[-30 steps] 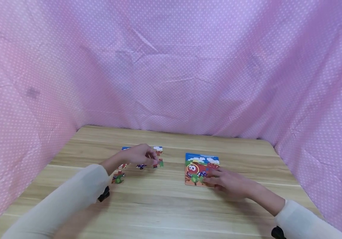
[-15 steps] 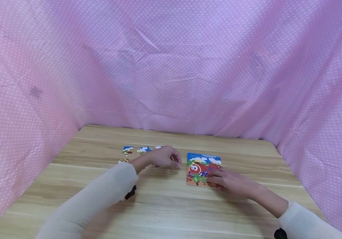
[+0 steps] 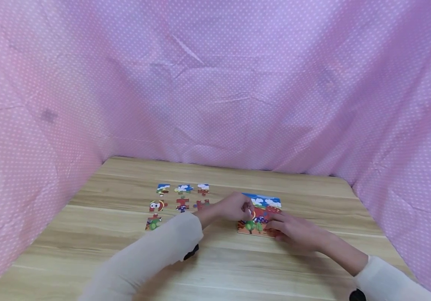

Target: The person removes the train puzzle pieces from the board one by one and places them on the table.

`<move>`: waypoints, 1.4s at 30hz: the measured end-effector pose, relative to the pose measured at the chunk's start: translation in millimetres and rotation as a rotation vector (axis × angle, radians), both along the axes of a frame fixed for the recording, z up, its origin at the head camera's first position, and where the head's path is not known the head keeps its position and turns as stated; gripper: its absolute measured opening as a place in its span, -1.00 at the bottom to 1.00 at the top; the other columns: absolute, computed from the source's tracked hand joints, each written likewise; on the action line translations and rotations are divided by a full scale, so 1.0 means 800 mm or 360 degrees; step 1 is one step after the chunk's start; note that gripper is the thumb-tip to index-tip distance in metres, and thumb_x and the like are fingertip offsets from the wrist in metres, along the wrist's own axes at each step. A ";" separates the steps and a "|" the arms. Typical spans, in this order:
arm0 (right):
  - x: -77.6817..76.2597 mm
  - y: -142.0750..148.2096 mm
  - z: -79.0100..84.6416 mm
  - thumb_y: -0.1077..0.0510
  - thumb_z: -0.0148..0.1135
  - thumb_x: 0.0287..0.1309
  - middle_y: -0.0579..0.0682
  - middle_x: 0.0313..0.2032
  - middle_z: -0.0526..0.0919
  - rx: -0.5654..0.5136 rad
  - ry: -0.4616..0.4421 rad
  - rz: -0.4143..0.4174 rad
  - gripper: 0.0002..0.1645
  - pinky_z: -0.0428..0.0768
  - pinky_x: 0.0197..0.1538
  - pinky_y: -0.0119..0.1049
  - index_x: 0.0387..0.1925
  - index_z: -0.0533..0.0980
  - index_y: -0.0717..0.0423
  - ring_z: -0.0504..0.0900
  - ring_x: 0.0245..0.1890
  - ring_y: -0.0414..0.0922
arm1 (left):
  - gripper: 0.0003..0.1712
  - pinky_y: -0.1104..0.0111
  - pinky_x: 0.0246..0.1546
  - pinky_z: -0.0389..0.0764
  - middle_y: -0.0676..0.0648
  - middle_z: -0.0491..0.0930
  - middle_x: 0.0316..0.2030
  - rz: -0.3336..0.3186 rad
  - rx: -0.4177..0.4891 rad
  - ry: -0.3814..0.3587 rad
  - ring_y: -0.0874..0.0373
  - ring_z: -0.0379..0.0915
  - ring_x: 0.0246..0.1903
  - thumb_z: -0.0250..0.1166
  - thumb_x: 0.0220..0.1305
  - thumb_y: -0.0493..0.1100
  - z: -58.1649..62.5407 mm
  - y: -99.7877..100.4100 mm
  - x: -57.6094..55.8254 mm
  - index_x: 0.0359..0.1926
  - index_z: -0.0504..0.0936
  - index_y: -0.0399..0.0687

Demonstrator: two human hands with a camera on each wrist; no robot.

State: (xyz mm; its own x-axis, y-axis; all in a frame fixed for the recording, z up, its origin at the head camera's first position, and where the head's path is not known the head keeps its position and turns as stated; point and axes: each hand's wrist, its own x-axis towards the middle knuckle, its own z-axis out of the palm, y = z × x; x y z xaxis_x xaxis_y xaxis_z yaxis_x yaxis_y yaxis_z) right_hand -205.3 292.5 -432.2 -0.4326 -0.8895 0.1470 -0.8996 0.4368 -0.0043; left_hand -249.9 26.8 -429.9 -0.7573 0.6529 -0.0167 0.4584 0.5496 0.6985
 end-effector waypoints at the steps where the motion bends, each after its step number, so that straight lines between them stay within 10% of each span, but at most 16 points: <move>1: 0.000 0.000 0.000 0.28 0.45 0.17 -0.08 0.08 0.59 -0.0006 0.0005 0.0006 -0.58 0.65 0.02 -0.09 0.06 0.60 0.00 0.56 0.06 -0.08 | -0.98 0.50 -0.44 0.48 0.11 0.59 -0.45 -0.0001 -0.0005 0.0006 0.32 0.43 -0.48 0.38 0.35 -0.27 0.000 0.004 0.001 -0.23 0.69 -0.10; 42: -0.004 0.015 -0.008 0.13 0.51 0.16 -0.01 -0.19 0.74 -0.0265 -0.0082 -0.0046 -0.76 0.71 -0.13 -0.20 -0.20 0.73 0.19 0.71 -0.16 -0.13 | -0.66 0.49 -0.48 0.33 0.10 0.46 -0.54 0.0219 -0.0176 0.0032 0.28 0.30 -0.49 0.64 0.07 -0.09 -0.009 0.042 0.023 -0.39 0.59 -0.07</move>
State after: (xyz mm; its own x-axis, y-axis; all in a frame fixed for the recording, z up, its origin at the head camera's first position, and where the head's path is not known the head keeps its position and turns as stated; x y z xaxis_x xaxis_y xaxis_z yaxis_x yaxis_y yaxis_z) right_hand -208.2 304.1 -438.6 -0.4682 -0.8418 0.2686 -0.8835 0.4517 -0.1245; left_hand -231.8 60.3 -437.2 -0.8404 0.5378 -0.0667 0.3865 0.6810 0.6220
